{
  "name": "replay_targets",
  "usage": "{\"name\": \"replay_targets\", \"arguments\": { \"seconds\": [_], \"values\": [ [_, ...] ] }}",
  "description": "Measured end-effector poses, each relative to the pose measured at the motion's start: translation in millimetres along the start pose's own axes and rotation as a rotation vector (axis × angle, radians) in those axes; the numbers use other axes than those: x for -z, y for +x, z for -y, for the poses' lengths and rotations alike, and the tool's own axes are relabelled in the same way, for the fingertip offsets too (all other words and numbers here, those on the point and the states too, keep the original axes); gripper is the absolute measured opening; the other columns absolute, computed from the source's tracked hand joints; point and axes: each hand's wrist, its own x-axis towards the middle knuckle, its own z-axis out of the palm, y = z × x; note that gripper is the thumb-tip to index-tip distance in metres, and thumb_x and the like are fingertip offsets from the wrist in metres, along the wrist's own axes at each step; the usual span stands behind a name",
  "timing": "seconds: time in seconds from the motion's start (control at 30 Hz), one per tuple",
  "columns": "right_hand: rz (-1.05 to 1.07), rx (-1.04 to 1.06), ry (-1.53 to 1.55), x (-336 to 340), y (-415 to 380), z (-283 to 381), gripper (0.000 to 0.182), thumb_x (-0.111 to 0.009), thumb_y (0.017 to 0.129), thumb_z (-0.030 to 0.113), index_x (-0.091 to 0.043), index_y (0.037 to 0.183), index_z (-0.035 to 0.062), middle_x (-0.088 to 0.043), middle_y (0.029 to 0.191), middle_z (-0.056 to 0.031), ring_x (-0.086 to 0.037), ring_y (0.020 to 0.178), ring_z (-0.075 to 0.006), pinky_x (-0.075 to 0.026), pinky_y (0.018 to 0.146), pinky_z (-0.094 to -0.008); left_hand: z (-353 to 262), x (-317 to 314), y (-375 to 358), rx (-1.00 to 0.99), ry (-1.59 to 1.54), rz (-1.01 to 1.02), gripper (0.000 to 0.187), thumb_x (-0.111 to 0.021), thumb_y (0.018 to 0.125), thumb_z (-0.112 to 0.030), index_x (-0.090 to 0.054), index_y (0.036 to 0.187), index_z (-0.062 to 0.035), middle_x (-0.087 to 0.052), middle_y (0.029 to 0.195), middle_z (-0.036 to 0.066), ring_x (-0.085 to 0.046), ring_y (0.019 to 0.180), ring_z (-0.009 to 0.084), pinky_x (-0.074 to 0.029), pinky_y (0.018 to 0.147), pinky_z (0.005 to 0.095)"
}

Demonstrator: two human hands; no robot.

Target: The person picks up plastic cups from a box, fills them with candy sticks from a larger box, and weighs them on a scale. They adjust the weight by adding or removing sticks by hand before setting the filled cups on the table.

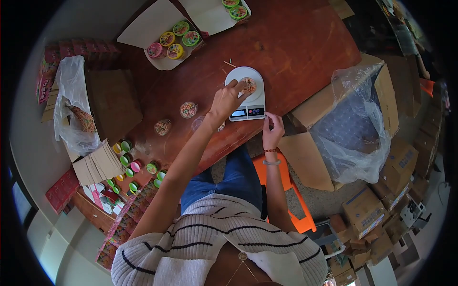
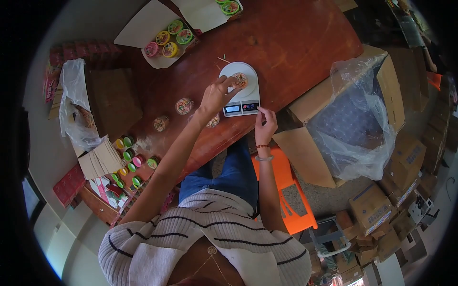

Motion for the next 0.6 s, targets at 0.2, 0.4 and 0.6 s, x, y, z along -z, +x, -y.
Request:
{"name": "replay_targets", "arguments": {
  "seconds": [0.2, 0.4, 0.6],
  "values": [
    [0.003, -0.063, -0.021, 7, -2, 1, 0.019, -0.067, 0.089, -0.002, -0.074, 0.105, 0.0062, -0.068, 0.097, -0.0107, -0.067, 0.088, -0.0246, -0.055, 0.071, -0.0338, 70, 14, 47, 0.090, 0.004, -0.137, 0.022, -0.072, 0.087, -0.011, -0.067, 0.108, -0.0077, -0.063, 0.100, 0.020, -0.065, 0.094, 0.0415, -0.053, 0.079, 0.0498],
    [0.030, -0.150, -0.047, 12, -20, -15, 0.020, -0.066, 0.091, -0.001, -0.074, 0.107, 0.0069, -0.067, 0.099, -0.0095, -0.065, 0.084, -0.0218, -0.053, 0.068, -0.0304, 158, -21, 87, 0.001, 0.120, -0.041, 0.019, -0.073, 0.087, -0.014, -0.065, 0.104, -0.0108, -0.061, 0.102, 0.014, -0.064, 0.098, 0.0389, -0.055, 0.079, 0.0466],
    [0.034, -0.170, -0.033, 16, -34, -28, 0.019, -0.066, 0.092, 0.000, -0.074, 0.108, 0.0071, -0.067, 0.100, -0.0089, -0.065, 0.085, -0.0216, -0.053, 0.068, -0.0298, 176, 0, 42, 0.186, 0.028, -0.102, 0.018, -0.072, 0.090, -0.014, -0.062, 0.101, -0.0041, -0.069, 0.094, 0.013, -0.070, 0.087, 0.0297, -0.056, 0.074, 0.0418]
  ]
}}
